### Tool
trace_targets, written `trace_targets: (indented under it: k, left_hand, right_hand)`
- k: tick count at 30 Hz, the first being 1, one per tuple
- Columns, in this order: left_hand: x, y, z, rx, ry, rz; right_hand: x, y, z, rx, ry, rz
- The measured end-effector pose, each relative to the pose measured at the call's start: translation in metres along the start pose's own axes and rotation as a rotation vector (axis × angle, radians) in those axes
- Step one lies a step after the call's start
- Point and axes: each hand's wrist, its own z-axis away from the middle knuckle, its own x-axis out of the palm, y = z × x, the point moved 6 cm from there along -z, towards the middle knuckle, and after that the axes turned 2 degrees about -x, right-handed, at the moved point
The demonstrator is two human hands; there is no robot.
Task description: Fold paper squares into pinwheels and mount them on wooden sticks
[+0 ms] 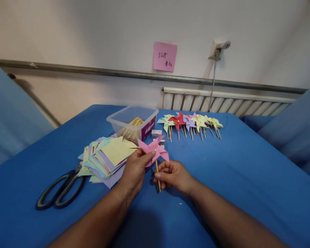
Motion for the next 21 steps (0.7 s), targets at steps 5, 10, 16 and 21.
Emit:
trace_targets:
  k: [5,10,16,21]
  left_hand:
    - [0.0003,0.0030,0.0003,0.001,-0.003,0.051]
    - [0.0021,0.0037,0.0011,-0.033,-0.048,0.067]
    - [0.0006,0.0045,0.0000,-0.022,-0.042,0.033]
    - [-0.0041,0.0055,-0.0028,-0.019,0.002,0.007]
  right_hand:
    - [0.0003,-0.0024,-0.0002,-0.014,0.032,-0.006]
    - [-0.0006,-0.0011,-0.0006,-0.013,0.040,-0.012]
    - [-0.0008,-0.0004,-0.0009,-0.017,0.024,-0.014]
    - [-0.0020,-0.0004,-0.0038,-0.009,0.039,0.009]
